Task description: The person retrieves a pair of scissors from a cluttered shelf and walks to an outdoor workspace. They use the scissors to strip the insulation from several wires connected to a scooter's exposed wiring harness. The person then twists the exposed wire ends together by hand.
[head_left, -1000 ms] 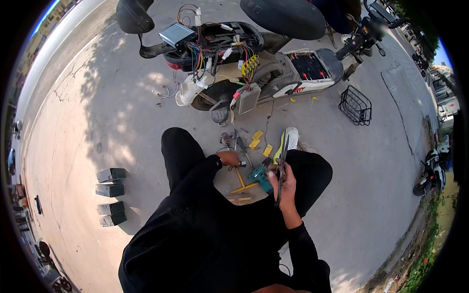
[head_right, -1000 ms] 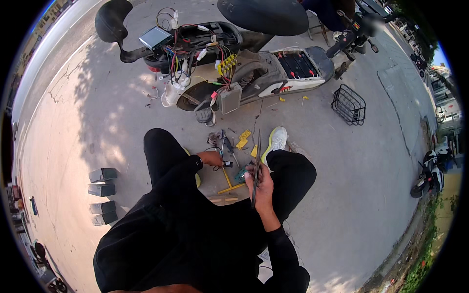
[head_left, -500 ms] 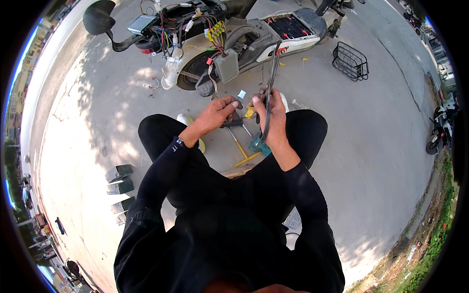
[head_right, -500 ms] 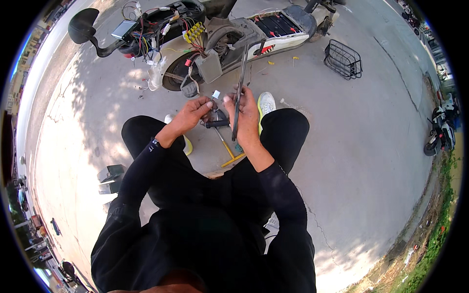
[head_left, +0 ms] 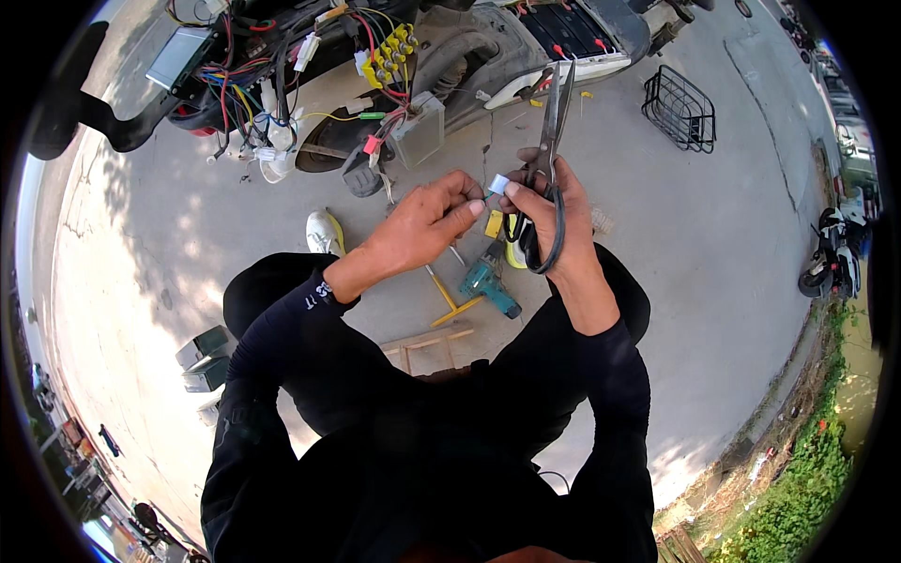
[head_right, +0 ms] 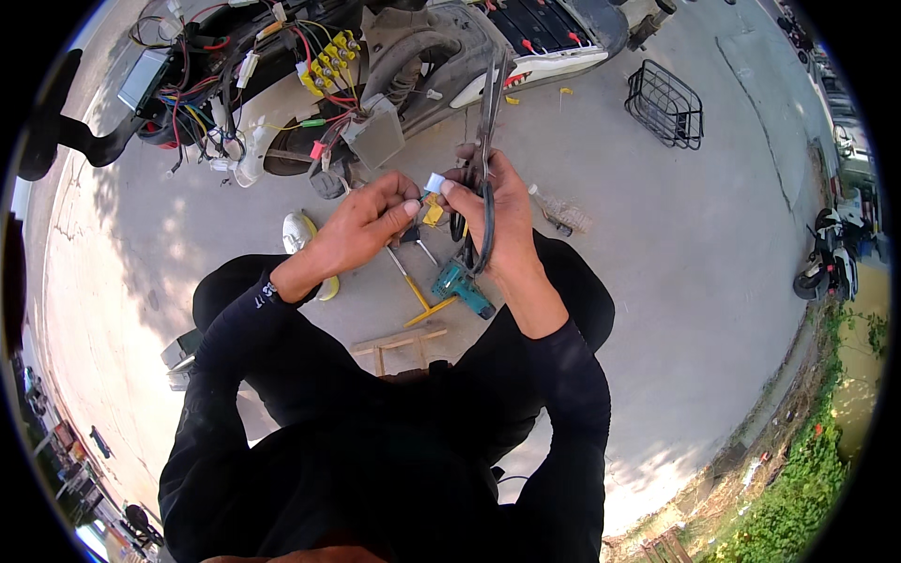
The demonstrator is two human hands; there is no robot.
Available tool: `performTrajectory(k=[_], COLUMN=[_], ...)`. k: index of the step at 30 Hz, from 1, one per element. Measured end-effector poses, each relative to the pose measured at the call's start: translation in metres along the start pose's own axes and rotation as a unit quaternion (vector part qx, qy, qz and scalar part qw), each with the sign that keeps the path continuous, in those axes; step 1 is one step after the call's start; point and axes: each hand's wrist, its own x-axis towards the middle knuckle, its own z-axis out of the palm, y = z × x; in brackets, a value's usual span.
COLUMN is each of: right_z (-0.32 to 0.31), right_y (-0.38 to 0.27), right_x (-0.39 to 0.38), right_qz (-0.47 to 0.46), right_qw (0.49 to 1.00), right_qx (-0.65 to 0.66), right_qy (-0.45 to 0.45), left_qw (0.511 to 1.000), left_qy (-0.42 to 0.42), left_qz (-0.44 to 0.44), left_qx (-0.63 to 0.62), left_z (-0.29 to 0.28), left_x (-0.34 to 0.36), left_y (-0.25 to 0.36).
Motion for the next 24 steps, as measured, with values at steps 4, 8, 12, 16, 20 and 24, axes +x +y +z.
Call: performTrajectory(k=[4,8,12,16,20,24], right_z=[0.011,0.022,0.038,0.022,0.006,0.006], right_y=[-0.01,0.002,0.03,0.064,0.08,0.065], right_x=[0.023,0.015,-0.017,-0.08,-0.112,-0.118], right_qz=[-0.046,-0.03,0.041,0.009,0.01,-0.029], right_qw=[0.996,0.99,0.996,0.992,0.986,0.958], right_qx=[-0.076,-0.135,-0.082,-0.121,-0.154,-0.276], right_qy=[0.023,0.011,0.006,-0.03,-0.063,-0.066], left_qw=[0.997,0.99,0.97,0.978,0.977,0.965], left_qy=[0.062,0.137,0.213,0.196,0.203,0.214], left_qz=[0.01,-0.013,0.028,0.048,0.072,0.123], left_qx=[-0.051,-0.041,-0.109,-0.046,-0.007,0.083], left_z=[0.001,-0.015,-0.008,-0.008,-0.011,-0.005], left_x=[0.001,-0.005,-0.019,-0.029,-0.027,-0.03], left_y=[0.003,0.013,0.015,0.017,0.022,0.013])
